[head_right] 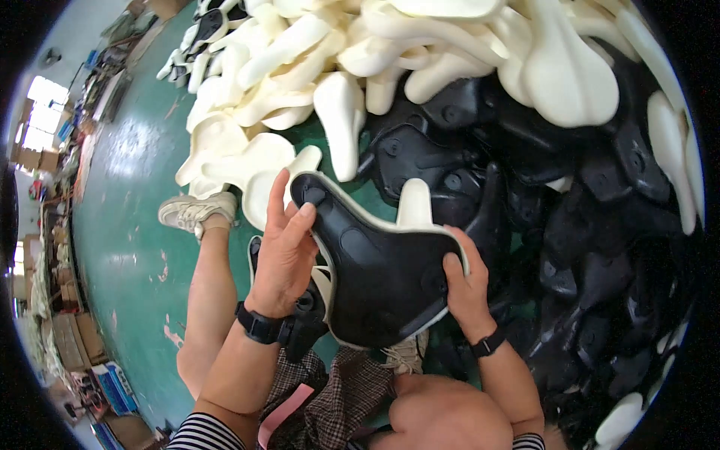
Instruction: Assembling bicycle seats by fitting foam pads into plastic covers.
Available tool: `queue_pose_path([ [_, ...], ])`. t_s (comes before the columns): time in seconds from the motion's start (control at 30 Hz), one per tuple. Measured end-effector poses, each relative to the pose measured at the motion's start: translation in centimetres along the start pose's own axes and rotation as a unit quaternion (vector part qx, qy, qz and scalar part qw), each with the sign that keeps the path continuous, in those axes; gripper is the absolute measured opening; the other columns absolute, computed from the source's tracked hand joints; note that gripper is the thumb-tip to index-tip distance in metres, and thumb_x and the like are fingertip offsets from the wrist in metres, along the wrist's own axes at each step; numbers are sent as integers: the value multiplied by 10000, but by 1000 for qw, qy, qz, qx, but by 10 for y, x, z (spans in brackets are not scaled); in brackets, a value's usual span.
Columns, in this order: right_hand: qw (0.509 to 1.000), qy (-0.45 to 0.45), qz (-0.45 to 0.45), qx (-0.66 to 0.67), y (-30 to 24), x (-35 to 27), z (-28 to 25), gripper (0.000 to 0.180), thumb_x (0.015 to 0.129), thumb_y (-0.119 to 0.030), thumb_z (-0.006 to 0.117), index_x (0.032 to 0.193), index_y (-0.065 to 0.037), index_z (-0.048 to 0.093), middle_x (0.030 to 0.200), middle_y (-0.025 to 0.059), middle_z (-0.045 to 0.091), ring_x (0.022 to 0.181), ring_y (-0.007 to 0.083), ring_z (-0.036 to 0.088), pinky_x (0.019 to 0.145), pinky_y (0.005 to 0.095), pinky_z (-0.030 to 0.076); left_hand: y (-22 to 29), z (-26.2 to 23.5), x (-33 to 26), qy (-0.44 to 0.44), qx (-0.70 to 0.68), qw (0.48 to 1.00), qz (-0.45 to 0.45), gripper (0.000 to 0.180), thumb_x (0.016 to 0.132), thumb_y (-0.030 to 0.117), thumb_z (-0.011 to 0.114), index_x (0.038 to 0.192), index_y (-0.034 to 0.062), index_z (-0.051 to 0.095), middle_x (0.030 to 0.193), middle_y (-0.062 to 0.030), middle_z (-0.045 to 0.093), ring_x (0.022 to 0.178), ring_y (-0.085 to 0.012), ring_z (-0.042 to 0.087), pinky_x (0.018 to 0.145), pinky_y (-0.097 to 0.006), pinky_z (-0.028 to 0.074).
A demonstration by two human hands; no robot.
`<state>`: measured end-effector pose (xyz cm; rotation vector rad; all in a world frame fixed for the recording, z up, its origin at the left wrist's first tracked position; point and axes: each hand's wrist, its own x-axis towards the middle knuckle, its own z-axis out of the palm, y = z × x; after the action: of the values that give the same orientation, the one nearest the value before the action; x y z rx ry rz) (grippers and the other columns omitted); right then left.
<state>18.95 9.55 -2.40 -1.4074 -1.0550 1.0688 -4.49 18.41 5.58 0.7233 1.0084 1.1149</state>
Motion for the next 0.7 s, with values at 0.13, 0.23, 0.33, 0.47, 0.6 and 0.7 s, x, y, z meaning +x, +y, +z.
queue_pose_path([
  [0.13, 998, -51, 11, 47, -10, -4, 8, 578, 923, -472, 557, 1281, -18, 520, 1197, 84, 569, 1107, 174, 510, 974, 300, 377, 0, -12, 6, -1, -72, 997, 18, 529, 896, 17, 594, 1367, 110, 371, 1173, -78, 524, 1035, -185, 560, 898, -302, 481],
  [0.23, 997, -64, 10, 47, -14, -3, 10, 594, 913, -485, 569, 1282, -22, 521, 1185, 80, 576, 1088, 168, 517, 961, 298, 387, 0, -14, 0, 19, -95, 995, 2, 446, 885, -6, 604, 1285, 96, 436, 1095, -36, 552, 972, -105, 544, 873, -240, 457],
  [0.33, 997, -72, 1, 37, -11, -2, 9, 601, 906, -490, 577, 1283, -24, 521, 1174, 79, 582, 1076, 166, 523, 952, 298, 395, 3, -14, -1, 45, -109, 993, -13, 400, 875, 3, 625, 1229, 89, 462, 1013, -17, 570, 910, -101, 560, 819, -237, 478],
  [0.47, 996, -87, 1, 29, -9, -1, 8, 591, 903, -475, 590, 1289, -33, 521, 1173, 79, 585, 1079, 167, 525, 947, 298, 399, 6, -18, 1, 69, -123, 989, -49, 375, 859, 13, 653, 1185, 89, 482, 923, 3, 574, 835, -95, 573, 756, -236, 496],
  [0.6, 995, -88, -4, 37, -9, -1, 13, 559, 908, -443, 594, 1286, -37, 524, 1174, 81, 585, 1081, 167, 524, 947, 296, 399, 2, -22, 3, 78, -120, 989, -37, 362, 856, 16, 660, 1169, 91, 493, 905, 9, 571, 806, -90, 567, 733, -229, 490],
  [0.7, 996, -85, -3, 29, -8, -1, 16, 540, 912, -419, 594, 1289, -40, 521, 1166, 79, 588, 1071, 169, 526, 949, 296, 398, -1, -21, 2, 106, -89, 990, -10, 353, 856, 22, 666, 1158, 89, 496, 897, 16, 561, 779, -79, 553, 699, -216, 476],
])
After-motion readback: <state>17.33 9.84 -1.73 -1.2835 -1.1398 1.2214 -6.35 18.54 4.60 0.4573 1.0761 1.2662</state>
